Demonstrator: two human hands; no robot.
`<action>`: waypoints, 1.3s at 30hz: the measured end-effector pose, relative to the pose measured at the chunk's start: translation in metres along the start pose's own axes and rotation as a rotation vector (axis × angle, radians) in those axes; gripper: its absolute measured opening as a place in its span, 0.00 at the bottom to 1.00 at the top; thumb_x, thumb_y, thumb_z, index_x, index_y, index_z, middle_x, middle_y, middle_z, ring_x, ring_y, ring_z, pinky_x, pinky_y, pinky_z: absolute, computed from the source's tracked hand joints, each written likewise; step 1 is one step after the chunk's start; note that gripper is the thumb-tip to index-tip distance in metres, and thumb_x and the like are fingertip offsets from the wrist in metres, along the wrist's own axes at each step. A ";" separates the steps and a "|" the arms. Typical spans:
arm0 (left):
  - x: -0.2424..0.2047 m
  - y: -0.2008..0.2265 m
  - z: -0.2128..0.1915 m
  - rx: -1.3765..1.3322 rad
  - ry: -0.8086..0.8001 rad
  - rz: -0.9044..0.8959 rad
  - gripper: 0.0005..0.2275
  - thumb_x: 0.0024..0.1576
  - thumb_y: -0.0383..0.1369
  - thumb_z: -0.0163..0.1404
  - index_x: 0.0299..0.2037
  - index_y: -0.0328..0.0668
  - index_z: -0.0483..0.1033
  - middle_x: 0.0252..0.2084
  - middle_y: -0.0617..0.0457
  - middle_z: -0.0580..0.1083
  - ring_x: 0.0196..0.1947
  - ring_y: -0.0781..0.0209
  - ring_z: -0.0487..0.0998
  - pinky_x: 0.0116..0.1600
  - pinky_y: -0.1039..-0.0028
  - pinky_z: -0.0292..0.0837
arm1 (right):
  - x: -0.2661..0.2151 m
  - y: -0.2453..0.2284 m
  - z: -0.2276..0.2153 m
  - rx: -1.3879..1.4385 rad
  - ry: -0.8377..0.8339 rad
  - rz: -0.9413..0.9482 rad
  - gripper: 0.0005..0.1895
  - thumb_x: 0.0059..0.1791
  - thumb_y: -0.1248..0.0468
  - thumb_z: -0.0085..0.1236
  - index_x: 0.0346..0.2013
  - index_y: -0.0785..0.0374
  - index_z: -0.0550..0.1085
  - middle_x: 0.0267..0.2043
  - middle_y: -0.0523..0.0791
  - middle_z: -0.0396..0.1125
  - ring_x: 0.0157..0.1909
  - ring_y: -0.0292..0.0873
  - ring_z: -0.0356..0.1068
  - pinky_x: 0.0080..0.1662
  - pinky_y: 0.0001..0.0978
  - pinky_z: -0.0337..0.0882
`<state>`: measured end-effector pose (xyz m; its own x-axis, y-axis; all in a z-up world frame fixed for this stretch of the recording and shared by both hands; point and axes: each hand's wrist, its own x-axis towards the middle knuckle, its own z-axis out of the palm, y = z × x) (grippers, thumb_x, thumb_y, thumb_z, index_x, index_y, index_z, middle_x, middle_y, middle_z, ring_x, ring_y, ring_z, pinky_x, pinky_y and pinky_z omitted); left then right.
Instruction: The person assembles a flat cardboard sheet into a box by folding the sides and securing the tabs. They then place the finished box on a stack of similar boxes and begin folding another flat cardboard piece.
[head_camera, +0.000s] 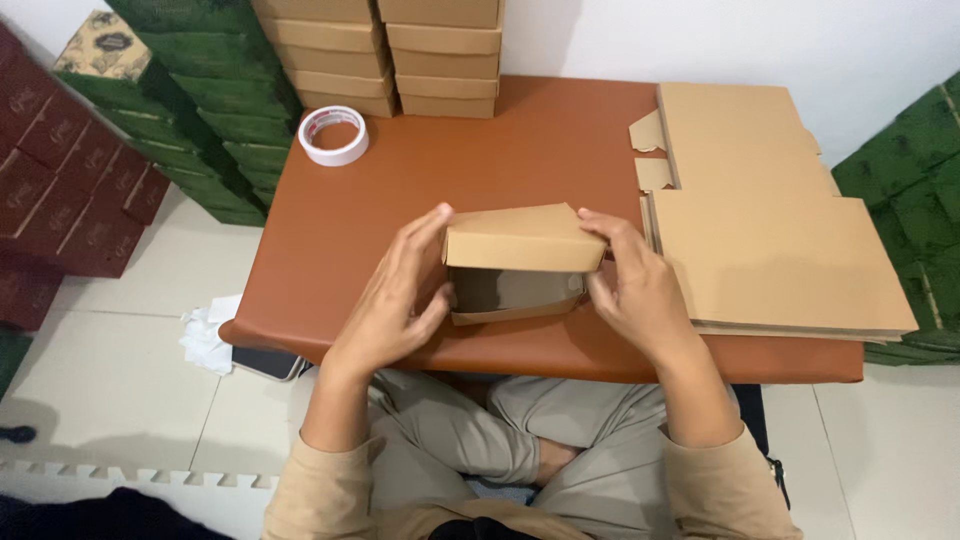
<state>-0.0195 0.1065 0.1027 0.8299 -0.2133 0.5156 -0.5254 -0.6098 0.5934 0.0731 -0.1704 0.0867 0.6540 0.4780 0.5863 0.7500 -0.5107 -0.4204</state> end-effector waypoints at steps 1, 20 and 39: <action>0.001 -0.002 0.001 0.002 0.005 -0.006 0.35 0.50 0.16 0.48 0.72 0.33 0.52 0.69 0.32 0.59 0.69 0.27 0.58 0.69 0.42 0.54 | 0.002 0.000 0.001 0.003 -0.005 -0.004 0.26 0.43 0.78 0.52 0.55 0.60 0.69 0.57 0.49 0.70 0.57 0.57 0.71 0.54 0.47 0.73; 0.033 -0.052 0.010 0.016 -0.065 -0.235 0.28 0.56 0.29 0.53 0.66 0.34 0.58 0.61 0.31 0.69 0.63 0.29 0.67 0.67 0.37 0.54 | 0.037 0.025 0.014 0.177 -0.021 0.122 0.17 0.51 0.68 0.53 0.55 0.61 0.69 0.51 0.51 0.68 0.54 0.58 0.70 0.51 0.49 0.74; 0.064 -0.129 0.055 -0.589 0.054 -0.229 0.21 0.43 0.11 0.47 0.41 0.42 0.83 0.42 0.52 0.81 0.45 0.63 0.75 0.48 0.75 0.71 | 0.065 0.073 0.076 0.666 -0.116 0.101 0.16 0.37 0.79 0.64 0.38 0.65 0.81 0.38 0.51 0.76 0.45 0.50 0.76 0.44 0.40 0.74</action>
<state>0.1115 0.1298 0.0249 0.9309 -0.0793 0.3565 -0.3636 -0.1097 0.9251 0.1779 -0.1218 0.0418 0.7023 0.5437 0.4596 0.5612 -0.0256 -0.8273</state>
